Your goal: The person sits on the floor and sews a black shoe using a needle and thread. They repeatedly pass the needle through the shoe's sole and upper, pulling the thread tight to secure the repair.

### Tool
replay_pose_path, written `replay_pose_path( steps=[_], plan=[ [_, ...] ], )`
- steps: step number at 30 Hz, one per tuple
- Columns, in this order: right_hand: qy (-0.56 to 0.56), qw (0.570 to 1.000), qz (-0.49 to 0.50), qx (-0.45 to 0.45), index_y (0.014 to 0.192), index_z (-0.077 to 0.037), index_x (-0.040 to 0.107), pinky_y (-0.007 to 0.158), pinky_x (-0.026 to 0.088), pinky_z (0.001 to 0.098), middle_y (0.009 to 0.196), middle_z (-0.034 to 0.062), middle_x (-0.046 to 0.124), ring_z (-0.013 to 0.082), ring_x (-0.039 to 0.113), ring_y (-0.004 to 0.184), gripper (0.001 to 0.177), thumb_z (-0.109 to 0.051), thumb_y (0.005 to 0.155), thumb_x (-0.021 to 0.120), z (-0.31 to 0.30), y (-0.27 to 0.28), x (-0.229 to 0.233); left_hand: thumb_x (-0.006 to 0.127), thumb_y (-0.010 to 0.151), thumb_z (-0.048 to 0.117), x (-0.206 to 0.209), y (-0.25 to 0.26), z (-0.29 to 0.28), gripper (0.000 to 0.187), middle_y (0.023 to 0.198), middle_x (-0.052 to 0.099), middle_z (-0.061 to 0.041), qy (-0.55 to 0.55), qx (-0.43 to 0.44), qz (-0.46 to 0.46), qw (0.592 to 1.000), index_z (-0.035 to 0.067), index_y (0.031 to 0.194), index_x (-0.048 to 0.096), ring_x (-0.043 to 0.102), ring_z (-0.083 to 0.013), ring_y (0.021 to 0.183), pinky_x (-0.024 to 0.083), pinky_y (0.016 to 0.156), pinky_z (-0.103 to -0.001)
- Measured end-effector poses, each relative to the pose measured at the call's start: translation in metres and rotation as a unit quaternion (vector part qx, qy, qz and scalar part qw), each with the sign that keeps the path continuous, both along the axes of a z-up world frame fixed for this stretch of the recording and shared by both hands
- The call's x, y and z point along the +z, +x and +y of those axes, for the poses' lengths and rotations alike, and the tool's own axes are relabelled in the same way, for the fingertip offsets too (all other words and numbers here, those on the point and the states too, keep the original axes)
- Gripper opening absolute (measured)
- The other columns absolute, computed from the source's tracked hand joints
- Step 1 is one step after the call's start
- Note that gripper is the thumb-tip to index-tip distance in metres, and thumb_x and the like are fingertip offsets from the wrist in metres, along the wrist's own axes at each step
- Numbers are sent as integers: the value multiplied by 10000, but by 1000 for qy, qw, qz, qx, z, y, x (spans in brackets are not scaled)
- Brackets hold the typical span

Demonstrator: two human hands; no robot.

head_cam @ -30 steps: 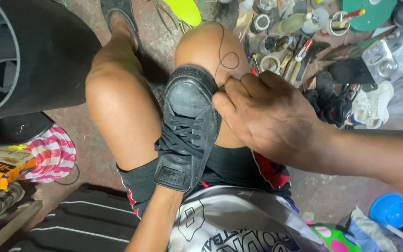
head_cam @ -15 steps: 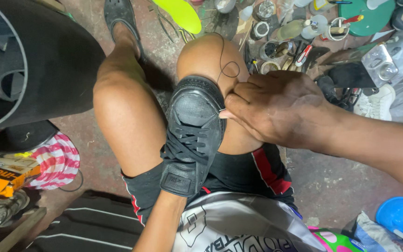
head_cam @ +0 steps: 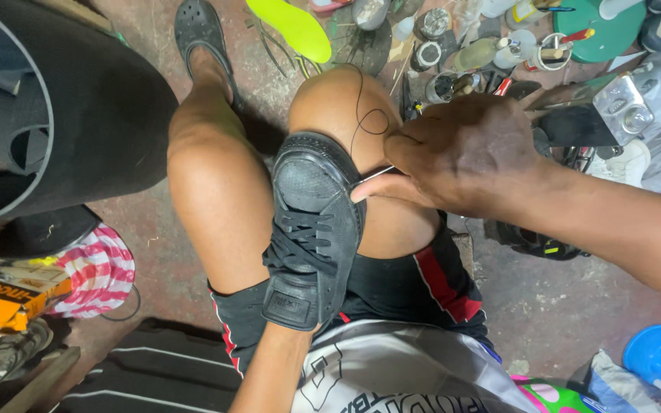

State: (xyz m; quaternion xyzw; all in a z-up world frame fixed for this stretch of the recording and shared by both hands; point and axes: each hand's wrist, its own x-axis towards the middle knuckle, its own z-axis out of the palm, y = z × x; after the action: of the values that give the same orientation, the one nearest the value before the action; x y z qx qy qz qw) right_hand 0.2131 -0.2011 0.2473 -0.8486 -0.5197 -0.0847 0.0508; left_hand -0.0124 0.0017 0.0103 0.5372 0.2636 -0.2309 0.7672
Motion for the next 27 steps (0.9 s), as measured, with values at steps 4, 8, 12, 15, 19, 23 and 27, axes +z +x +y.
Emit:
replay_pose_path(
  steps=[4, 8, 12, 15, 19, 23, 27],
  plan=[
    [11, 1000, 14, 13, 654, -136, 578, 487, 412, 371, 592, 31, 535, 223, 553, 515, 553, -587, 942, 720, -5, 3, 3, 530, 1051, 136, 27, -44, -1, 426, 1400, 587, -127, -52, 65, -94, 992, 25, 1460, 478, 564, -278, 1260, 434, 1083, -424],
    [-93, 994, -25, -43, 665, -190, 634, 409, 381, 375, 532, 9, 549, 200, 534, 428, 469, -572, 936, 651, -14, 8, 3, 547, 1031, 124, 59, -59, 6, 407, 1320, 647, -158, -312, 273, 18, 910, -21, 1411, 531, 629, -290, 1206, 498, 1055, -443],
    [0, 996, 74, -41, 687, -139, 627, 503, 413, 418, 599, 38, 562, 255, 578, 543, 434, -475, 952, 698, -20, 16, 2, 599, 1016, 105, 121, -61, 29, 322, 1289, 701, -133, 317, -69, -273, 906, 53, 1331, 648, 709, -206, 1134, 557, 942, -354],
    [10, 990, 120, -69, 706, -131, 664, 480, 419, 435, 602, 48, 588, 262, 593, 530, 415, -479, 922, 731, -16, 5, -4, 541, 895, 63, 167, -43, 65, 435, 1227, 758, -68, 76, -76, 101, 989, 138, 1301, 676, 759, -139, 1045, 643, 804, -315],
    [56, 977, 191, -74, 815, -129, 729, 516, 454, 442, 623, 64, 601, 280, 623, 582, 332, -447, 907, 748, -12, 4, -9, 712, 895, 25, 222, -10, 80, 172, 944, 723, -72, 566, -96, -104, 812, 81, 1043, 780, 726, -144, 820, 557, 765, -289],
    [64, 976, 198, -68, 806, -131, 718, 559, 484, 442, 646, 64, 623, 281, 653, 634, 321, -428, 924, 746, -7, 0, -12, 807, 880, 83, 255, 40, 48, 254, 1080, 681, -90, 567, 15, -229, 791, 91, 1121, 726, 690, -147, 867, 567, 726, -257],
    [82, 975, 197, -62, 858, -140, 736, 566, 487, 430, 685, 58, 654, 275, 670, 659, 292, -424, 923, 739, -4, -5, -12, 851, 905, 164, 262, 87, 17, 260, 1086, 650, -69, 571, -54, -387, 722, 118, 1132, 731, 689, -202, 963, 559, 807, -321]
  ],
)
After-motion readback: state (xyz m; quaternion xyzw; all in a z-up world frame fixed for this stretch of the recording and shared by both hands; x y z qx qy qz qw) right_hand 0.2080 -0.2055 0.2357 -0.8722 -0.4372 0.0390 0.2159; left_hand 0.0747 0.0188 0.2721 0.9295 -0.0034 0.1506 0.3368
